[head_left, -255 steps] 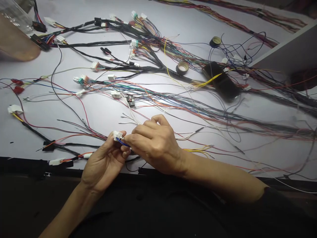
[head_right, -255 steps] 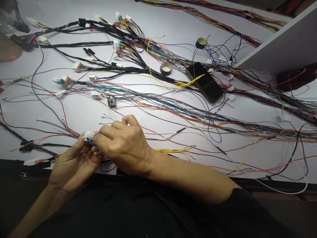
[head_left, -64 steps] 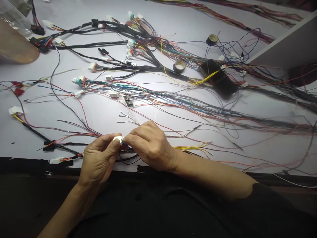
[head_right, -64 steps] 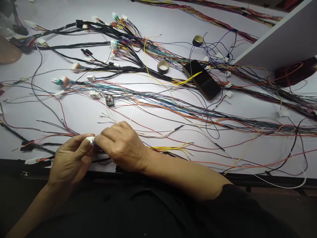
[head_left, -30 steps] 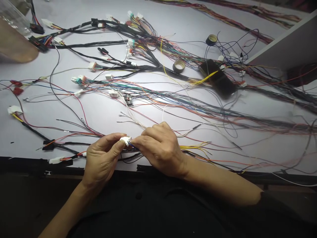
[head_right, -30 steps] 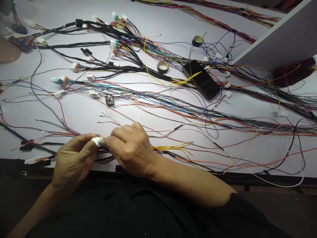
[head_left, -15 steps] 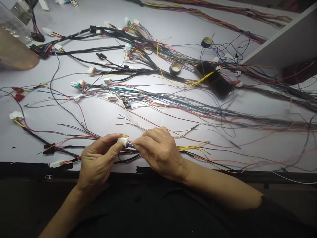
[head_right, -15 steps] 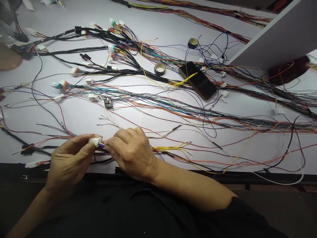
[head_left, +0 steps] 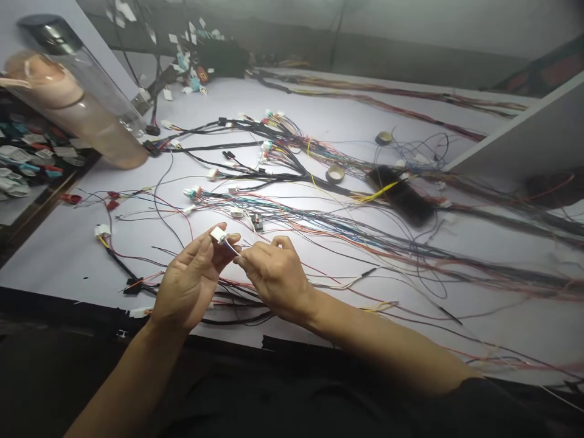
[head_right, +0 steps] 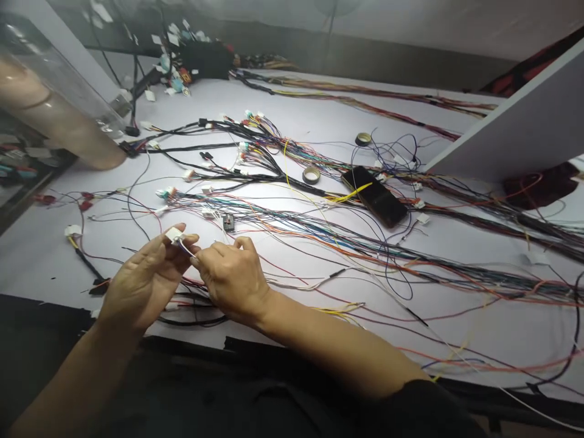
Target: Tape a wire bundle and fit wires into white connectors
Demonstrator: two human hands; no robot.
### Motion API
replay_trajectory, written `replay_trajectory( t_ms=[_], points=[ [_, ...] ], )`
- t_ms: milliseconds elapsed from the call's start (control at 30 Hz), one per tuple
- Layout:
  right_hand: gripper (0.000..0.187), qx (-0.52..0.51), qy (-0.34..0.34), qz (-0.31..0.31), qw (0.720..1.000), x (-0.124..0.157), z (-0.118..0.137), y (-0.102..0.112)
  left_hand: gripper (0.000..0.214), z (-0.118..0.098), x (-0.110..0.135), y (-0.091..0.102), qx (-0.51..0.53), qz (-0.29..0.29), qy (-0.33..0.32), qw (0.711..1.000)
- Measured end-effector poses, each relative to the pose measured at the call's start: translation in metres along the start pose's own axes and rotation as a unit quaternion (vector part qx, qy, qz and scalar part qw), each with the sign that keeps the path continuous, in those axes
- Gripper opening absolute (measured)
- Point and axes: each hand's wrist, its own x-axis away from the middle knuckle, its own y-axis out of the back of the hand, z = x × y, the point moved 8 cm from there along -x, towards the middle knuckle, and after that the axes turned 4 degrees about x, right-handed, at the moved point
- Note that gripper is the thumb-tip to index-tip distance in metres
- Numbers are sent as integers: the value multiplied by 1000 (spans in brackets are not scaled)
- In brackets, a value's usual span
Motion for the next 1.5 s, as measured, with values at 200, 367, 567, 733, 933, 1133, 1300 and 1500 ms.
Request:
replay_trajectory(
  t_ms=[200, 367, 567, 733, 933, 1133, 1300, 1500],
  points=[
    [37, -56, -48, 77, 994, -12, -11, -30, 26, -16, -30, 17, 32, -83, -48, 995],
    [34, -28, -69, 107, 992, -7, -28, -40, 16, -29, -57, 33, 34, -145, -85, 985],
    [36, 15, -88, 133, 987, 2, -41, -50, 4, -25, -74, 31, 72, -153, -68, 983],
    [39, 43, -63, 121, 990, 6, -38, -46, 5, -18, -79, 33, 82, -126, -53, 987],
    [31, 93, 6, 49, 994, 28, -38, -22, 5, -22, -84, 54, 82, -133, -79, 985],
    [26, 117, 1, 19, 993, 51, -45, -1, 7, -24, -85, 56, 80, -149, -85, 982],
    [21, 130, -27, 30, 991, 66, -53, 15, 5, -27, -83, 51, 84, -142, -89, 982],
    [17, 108, -65, 40, 991, 83, -60, 24, 4, -27, -82, 48, 84, -123, -92, 985]
  ],
)
